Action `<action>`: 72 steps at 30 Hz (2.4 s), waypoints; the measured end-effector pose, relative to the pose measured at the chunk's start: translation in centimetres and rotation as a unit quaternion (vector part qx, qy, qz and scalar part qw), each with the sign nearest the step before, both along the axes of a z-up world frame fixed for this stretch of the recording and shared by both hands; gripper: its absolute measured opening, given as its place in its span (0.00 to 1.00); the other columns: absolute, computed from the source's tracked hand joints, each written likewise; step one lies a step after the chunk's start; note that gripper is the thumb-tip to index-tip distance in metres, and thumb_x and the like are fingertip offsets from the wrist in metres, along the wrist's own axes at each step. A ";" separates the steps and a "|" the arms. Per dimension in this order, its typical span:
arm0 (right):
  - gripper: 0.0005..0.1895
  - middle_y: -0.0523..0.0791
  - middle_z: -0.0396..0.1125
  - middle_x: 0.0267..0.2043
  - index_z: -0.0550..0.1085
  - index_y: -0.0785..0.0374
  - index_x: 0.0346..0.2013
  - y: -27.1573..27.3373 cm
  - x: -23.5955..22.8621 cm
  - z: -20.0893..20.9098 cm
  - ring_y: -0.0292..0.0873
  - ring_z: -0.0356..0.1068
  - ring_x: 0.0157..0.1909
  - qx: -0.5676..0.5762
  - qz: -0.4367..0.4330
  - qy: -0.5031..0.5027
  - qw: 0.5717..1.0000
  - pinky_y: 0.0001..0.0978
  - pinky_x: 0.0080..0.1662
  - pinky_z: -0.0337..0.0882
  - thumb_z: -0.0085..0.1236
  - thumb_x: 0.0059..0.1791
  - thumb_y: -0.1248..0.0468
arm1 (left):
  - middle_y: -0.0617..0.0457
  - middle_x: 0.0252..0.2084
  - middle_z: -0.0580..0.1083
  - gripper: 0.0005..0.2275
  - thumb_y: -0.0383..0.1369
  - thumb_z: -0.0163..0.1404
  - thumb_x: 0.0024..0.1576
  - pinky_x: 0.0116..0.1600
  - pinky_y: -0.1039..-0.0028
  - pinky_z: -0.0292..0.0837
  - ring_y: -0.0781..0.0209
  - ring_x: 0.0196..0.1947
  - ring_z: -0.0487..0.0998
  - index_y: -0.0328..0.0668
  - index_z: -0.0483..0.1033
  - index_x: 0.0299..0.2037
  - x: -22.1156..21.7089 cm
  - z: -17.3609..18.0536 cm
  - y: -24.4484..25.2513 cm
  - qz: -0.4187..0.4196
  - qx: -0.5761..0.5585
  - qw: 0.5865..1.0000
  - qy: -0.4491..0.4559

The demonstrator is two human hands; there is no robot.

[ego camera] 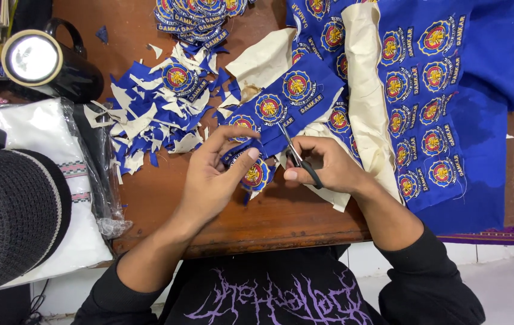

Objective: Cutting out embroidered patches from a blue fabric sheet using scissors

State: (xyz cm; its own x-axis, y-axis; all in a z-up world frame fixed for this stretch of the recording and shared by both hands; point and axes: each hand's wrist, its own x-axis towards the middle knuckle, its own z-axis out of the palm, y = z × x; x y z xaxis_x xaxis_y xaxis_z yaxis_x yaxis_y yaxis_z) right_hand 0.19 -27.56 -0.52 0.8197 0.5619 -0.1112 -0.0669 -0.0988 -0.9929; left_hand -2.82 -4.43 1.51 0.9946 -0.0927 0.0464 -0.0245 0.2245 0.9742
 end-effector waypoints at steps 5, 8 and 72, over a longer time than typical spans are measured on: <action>0.14 0.44 0.66 0.21 0.72 0.66 0.23 0.4 -0.2 -0.8 0.33 0.64 0.26 0.000 -0.033 -0.026 0.999 0.21 0.31 0.63 0.71 0.44 0.64 | 0.43 0.32 0.79 0.08 0.20 0.49 0.58 0.34 0.72 0.78 0.57 0.31 0.80 0.38 0.81 0.39 -0.3 0.9 0.3 -0.014 0.109 0.992 -0.061; 0.14 0.45 0.68 0.21 0.72 0.66 0.22 0.7 -0.6 -1.6 0.33 0.65 0.25 0.010 -0.051 -0.030 0.998 0.21 0.30 0.63 0.71 0.44 0.65 | 0.41 0.30 0.79 0.10 0.20 0.48 0.54 0.38 0.62 0.75 0.49 0.31 0.81 0.39 0.84 0.37 -0.1 0.7 0.2 -0.039 0.190 0.977 -0.083; 0.25 0.57 0.76 0.40 0.73 0.72 0.55 0.4 0.5 -0.1 0.46 0.76 0.43 0.067 -0.015 0.041 0.997 0.39 0.46 0.81 0.66 0.43 0.74 | 0.42 0.28 0.72 0.11 0.22 0.54 0.59 0.23 0.79 0.78 0.60 0.19 0.79 0.25 0.69 0.49 1.8 -3.1 0.0 0.063 -0.043 0.995 0.059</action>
